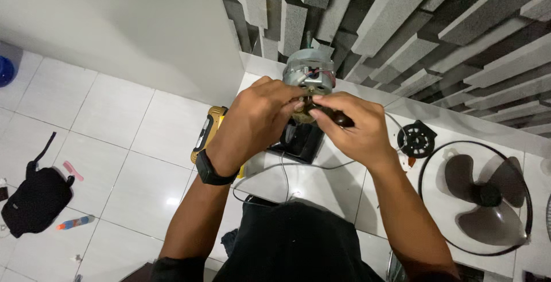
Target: The person works on a disassembled fan motor placed on a white countertop. They insert a small cylindrical component into the motor housing, then repeatedly use a screwdriver to tighten or adjust internal parts. The person briefly plugs the motor into a wall socket and tests it before continuing adjustments.
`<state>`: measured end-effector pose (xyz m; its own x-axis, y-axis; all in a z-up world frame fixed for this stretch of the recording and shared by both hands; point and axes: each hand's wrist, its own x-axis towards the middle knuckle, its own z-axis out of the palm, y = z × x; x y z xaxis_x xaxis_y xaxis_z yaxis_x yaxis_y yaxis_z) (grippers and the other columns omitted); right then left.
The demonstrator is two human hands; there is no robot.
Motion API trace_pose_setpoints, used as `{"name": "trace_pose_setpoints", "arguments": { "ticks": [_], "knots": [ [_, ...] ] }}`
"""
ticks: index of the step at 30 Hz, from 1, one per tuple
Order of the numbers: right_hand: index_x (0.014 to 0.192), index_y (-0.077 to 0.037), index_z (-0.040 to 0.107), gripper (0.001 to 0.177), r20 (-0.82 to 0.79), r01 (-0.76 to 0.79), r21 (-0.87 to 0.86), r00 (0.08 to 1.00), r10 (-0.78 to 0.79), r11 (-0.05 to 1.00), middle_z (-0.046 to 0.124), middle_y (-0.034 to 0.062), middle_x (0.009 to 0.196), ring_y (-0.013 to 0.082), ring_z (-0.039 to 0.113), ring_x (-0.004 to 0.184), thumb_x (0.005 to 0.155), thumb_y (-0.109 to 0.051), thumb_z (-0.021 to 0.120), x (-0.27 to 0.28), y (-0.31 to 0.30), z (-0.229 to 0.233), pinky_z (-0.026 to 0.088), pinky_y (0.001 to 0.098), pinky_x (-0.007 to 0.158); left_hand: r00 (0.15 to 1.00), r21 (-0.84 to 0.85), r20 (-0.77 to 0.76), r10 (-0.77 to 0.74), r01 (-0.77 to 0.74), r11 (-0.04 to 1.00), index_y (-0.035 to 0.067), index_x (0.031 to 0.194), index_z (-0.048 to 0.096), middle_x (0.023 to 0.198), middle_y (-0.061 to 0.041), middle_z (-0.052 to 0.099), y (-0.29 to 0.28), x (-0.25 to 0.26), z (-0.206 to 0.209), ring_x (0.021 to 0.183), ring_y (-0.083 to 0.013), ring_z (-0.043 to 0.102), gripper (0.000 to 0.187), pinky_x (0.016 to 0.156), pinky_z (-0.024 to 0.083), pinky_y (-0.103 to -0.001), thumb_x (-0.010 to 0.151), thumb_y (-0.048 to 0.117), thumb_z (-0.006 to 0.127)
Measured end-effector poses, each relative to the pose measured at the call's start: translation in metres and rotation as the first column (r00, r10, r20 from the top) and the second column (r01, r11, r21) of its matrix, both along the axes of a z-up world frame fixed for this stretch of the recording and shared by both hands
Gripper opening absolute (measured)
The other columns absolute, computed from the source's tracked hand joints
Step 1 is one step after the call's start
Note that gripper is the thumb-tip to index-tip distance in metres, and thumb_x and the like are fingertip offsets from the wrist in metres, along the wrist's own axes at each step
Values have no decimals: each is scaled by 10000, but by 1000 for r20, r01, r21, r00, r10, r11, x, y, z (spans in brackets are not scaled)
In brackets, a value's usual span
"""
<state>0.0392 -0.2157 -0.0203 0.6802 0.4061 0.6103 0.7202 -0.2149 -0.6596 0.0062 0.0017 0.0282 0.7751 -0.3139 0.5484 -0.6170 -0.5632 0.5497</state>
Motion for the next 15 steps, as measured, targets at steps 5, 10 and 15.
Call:
{"name": "trace_pose_setpoints", "arguments": {
  "ticks": [5,10,15],
  "knots": [
    [1080,21,691,204,25,-12,-2,1000,12,1000,765,161,1049,180,770,875,916,-9,810,2,6,-2,597,259,712,999,55,13,34,-34,998,27,983,689,949,-113,726,-3,4,-7,839,-315,647,54,783,526,-402,950,66,706],
    [1040,61,702,188,12,-12,-1,1000,12,1000,761,170,1017,225,778,895,880,47,800,2,7,2,610,299,774,999,89,-17,32,-30,996,32,993,660,941,-119,691,-1,4,-7,861,-325,619,40,778,511,-418,976,68,665],
    [1032,56,694,170,18,-53,13,998,53,998,759,172,1041,241,781,940,882,70,774,5,7,3,625,306,814,1000,122,-10,22,-21,992,38,1035,648,942,-112,663,-2,6,-7,863,-311,615,62,792,516,-411,988,77,639]
  ]
}}
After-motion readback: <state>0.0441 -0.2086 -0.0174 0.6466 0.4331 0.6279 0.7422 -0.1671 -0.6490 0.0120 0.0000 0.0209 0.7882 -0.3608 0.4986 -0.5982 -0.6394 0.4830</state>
